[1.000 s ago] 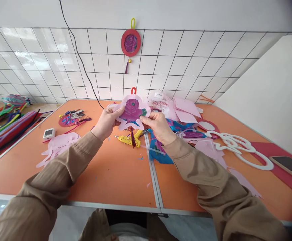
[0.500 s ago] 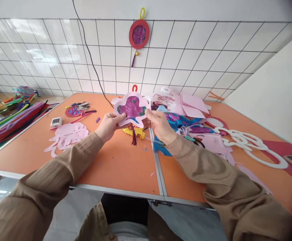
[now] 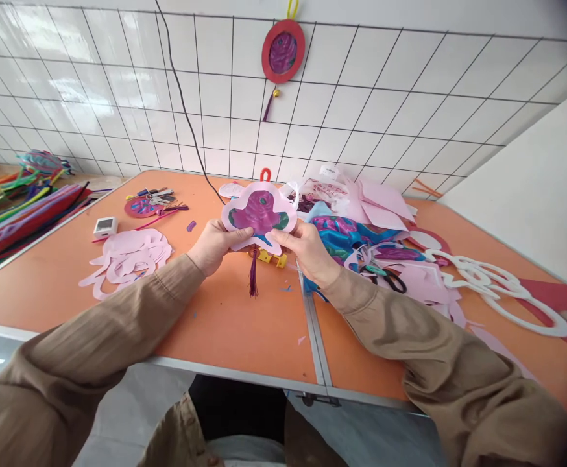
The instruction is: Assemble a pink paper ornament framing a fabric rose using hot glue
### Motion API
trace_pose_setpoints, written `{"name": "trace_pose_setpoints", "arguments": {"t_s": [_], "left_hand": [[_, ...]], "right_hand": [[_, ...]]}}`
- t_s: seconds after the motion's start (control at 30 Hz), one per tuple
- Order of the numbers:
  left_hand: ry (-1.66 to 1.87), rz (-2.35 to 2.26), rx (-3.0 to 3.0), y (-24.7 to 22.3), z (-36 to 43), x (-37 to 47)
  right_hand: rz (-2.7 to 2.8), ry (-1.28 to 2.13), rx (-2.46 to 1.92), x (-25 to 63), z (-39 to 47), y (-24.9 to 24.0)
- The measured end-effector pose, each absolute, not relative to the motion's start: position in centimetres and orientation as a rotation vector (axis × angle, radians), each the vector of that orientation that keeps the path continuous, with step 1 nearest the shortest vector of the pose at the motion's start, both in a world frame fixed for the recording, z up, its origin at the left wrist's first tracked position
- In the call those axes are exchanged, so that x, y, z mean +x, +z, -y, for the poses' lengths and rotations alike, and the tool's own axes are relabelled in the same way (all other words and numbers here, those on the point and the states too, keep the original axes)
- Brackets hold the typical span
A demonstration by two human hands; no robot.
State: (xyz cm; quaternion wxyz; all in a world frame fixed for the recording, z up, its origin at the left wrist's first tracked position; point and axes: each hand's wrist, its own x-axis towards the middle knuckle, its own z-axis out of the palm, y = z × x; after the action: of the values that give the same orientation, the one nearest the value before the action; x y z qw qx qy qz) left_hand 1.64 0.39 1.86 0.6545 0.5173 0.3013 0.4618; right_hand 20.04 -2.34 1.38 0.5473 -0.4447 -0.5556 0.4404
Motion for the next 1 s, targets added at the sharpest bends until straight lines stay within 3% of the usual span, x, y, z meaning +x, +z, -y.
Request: {"name": "trace_pose_setpoints", "arguments": {"t_s": [1.0], "left_hand": [[1.131, -0.707, 1.067, 1.1, -0.9, 1.0]], "right_hand": [[1.518, 0.916, -1.104, 20.2, 3.1, 0.6]]}}
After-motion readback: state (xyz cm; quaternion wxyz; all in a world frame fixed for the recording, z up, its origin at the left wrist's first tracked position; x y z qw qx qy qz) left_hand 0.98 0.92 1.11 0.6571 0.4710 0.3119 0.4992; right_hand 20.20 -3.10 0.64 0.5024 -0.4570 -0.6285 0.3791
